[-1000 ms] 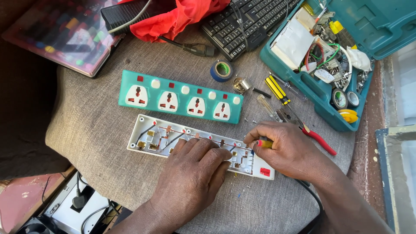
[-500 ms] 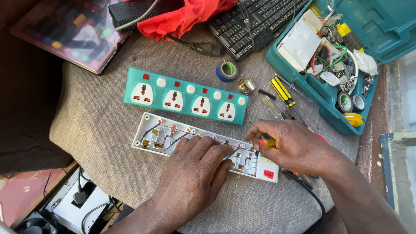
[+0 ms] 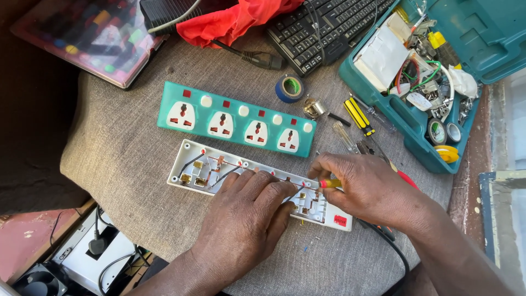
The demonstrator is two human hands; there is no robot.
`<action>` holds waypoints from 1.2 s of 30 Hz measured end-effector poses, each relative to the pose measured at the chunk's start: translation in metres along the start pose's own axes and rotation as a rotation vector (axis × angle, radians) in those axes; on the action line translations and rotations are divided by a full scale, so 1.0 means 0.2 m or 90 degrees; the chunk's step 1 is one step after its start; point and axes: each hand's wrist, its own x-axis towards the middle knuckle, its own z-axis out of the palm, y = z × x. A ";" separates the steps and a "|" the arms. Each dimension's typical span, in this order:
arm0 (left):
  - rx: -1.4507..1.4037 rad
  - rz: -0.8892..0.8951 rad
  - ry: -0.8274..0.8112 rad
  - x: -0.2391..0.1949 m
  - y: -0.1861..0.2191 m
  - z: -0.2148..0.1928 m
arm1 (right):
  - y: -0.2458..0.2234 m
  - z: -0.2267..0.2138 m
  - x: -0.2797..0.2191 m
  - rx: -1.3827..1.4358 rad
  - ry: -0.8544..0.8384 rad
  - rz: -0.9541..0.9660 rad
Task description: The person aligns and secures the front cover of a four-socket power strip onto its base. They use a screwdriver to tighten screws on the back of the unit and then flip it over to check the fit.
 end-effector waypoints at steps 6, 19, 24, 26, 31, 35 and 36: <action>0.002 0.008 -0.006 -0.01 0.00 0.00 | -0.01 0.02 -0.01 -0.024 0.019 0.008; -0.003 -0.002 0.001 -0.01 -0.01 -0.01 | 0.00 -0.02 0.01 0.007 -0.006 0.011; 0.005 -0.008 0.003 -0.02 -0.03 0.00 | 0.01 -0.06 0.03 0.022 -0.076 0.038; -0.003 -0.008 0.005 -0.02 -0.03 0.00 | 0.01 -0.06 0.04 0.003 -0.108 0.050; -0.001 -0.011 -0.003 -0.02 -0.03 0.01 | 0.00 -0.05 0.05 -0.014 -0.106 0.065; -0.009 -0.015 -0.012 -0.01 -0.03 0.00 | 0.01 -0.03 0.03 -0.018 -0.051 0.029; -0.009 -0.016 -0.012 -0.01 -0.03 0.01 | 0.00 -0.03 0.03 -0.018 -0.052 0.029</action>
